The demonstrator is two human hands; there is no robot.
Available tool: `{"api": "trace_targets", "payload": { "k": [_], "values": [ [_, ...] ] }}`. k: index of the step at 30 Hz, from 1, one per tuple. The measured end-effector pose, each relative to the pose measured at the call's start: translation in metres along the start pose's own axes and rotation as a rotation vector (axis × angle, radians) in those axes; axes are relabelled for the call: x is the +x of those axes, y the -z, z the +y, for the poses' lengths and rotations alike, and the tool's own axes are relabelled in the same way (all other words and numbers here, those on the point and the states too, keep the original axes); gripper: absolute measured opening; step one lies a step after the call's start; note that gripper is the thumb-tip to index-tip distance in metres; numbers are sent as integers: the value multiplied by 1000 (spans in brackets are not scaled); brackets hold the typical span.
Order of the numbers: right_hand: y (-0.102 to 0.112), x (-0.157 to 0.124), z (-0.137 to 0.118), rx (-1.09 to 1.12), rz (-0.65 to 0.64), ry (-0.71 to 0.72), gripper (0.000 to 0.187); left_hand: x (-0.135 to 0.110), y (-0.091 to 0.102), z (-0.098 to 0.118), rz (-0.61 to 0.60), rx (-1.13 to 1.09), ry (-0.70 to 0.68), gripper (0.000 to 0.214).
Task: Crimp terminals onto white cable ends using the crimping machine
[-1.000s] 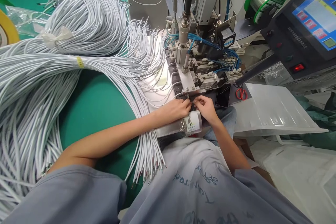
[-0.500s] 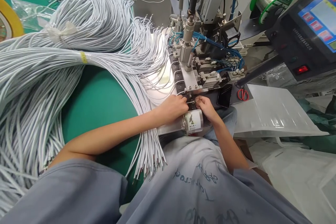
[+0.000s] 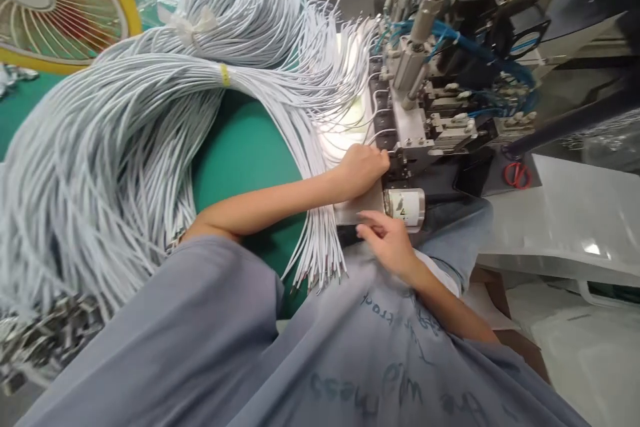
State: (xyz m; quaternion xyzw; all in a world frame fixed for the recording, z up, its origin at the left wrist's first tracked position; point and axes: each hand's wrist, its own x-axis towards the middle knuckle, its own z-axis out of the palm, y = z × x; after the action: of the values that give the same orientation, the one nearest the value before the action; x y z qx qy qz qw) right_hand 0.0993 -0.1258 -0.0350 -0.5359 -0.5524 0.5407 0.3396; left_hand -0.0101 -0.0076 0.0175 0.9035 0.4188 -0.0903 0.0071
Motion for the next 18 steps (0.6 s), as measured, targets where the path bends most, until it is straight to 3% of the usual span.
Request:
{"api": "trace_targets", "payload": {
  "k": [4, 10, 14, 16, 18],
  "values": [
    [-36, -1, 12, 68, -183, -96, 24, 0, -2, -2, 11, 10, -13, 28],
    [-43, 0, 5, 201, -128, -139, 31, 4, -6, -6, 56, 28, -20, 29],
    [-20, -1, -4, 159, -57, -61, 26, 1, -3, 3, 101, -145, -85, 25],
    [4, 2, -9, 116, -36, -48, 10, -4, 0, 10, 139, -353, -202, 29],
    [31, 7, -13, 42, -1, -38, 12, -8, 0, 16, 160, -555, -329, 33]
  ]
}}
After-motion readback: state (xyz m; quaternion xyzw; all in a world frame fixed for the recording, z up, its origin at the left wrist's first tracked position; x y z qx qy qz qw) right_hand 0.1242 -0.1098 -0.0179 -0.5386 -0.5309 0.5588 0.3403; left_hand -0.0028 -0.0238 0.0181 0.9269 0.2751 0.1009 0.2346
